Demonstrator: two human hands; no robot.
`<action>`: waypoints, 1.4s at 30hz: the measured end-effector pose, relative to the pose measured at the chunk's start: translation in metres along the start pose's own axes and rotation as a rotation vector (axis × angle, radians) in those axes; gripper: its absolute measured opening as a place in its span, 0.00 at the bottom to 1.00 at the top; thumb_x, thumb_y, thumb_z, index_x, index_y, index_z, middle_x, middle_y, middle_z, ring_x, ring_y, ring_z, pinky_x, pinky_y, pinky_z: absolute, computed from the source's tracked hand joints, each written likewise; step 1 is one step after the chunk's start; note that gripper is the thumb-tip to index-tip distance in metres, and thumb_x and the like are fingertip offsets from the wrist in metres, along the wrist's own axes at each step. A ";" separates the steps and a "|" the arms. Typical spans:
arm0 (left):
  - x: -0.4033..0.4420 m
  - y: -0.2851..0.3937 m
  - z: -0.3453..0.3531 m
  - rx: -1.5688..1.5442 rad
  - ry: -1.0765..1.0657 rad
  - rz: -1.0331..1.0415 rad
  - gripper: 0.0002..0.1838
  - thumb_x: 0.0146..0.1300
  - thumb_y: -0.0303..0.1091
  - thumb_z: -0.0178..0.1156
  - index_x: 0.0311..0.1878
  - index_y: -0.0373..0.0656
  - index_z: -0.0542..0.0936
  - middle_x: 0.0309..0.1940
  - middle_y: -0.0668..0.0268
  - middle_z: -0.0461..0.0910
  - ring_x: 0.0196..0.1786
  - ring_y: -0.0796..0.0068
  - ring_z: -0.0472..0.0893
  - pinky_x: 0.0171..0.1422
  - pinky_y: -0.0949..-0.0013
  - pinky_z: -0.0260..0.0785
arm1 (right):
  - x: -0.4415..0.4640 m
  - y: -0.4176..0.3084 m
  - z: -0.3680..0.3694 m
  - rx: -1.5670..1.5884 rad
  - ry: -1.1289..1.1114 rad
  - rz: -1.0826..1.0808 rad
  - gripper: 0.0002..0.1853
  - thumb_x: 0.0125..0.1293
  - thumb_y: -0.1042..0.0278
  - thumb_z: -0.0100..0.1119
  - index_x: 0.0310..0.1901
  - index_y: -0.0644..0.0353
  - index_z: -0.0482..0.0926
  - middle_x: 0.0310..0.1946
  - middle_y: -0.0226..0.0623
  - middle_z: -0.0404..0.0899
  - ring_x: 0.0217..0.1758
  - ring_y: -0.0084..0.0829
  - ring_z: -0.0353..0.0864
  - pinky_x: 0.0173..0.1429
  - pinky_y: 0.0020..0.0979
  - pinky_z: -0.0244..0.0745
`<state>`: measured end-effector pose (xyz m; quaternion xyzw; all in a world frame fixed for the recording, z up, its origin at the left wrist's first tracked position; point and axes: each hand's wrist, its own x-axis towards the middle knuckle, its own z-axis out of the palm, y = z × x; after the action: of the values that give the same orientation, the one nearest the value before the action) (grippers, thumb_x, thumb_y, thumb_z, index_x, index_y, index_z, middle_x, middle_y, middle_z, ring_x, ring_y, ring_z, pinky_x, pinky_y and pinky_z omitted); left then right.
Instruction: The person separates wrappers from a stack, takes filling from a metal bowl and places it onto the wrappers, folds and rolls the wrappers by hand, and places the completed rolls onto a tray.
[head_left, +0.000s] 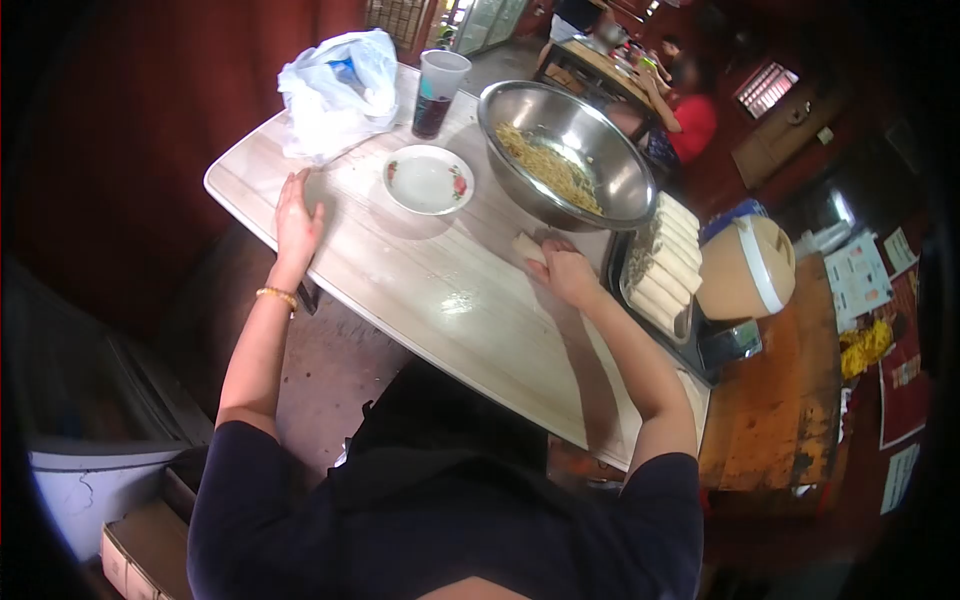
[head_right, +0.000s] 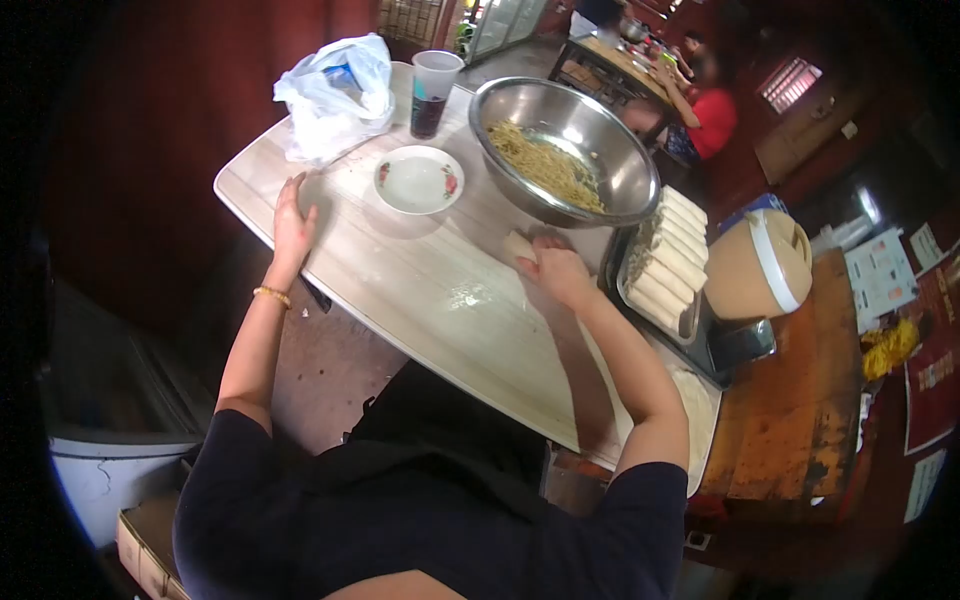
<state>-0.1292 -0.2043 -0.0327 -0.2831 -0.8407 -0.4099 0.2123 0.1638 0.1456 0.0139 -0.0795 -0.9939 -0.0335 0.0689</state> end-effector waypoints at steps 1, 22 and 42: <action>0.002 0.000 0.001 0.001 0.012 -0.013 0.34 0.57 0.25 0.61 0.69 0.38 0.65 0.66 0.47 0.69 0.75 0.51 0.61 0.78 0.53 0.52 | 0.004 -0.013 -0.005 0.019 -0.101 0.077 0.19 0.70 0.51 0.53 0.40 0.64 0.74 0.34 0.50 0.79 0.44 0.52 0.79 0.48 0.49 0.76; -0.002 -0.018 0.006 -0.216 0.217 -0.244 0.34 0.60 0.30 0.59 0.70 0.39 0.63 0.69 0.47 0.65 0.78 0.52 0.53 0.81 0.46 0.35 | 0.186 -0.114 -0.006 -0.036 0.286 -0.100 0.19 0.66 0.51 0.59 0.40 0.64 0.73 0.37 0.48 0.80 0.44 0.47 0.81 0.48 0.44 0.76; -0.019 0.031 -0.011 0.186 0.062 0.280 0.25 0.58 0.26 0.57 0.61 0.42 0.73 0.67 0.60 0.70 0.78 0.56 0.56 0.80 0.39 0.35 | 0.032 -0.078 -0.045 -0.132 0.490 -0.233 0.14 0.61 0.58 0.63 0.34 0.59 0.71 0.30 0.40 0.71 0.36 0.40 0.73 0.40 0.39 0.70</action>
<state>-0.0938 -0.2032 -0.0197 -0.3637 -0.8206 -0.3051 0.3182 0.1258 0.0703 0.0581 0.0416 -0.9457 -0.1240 0.2976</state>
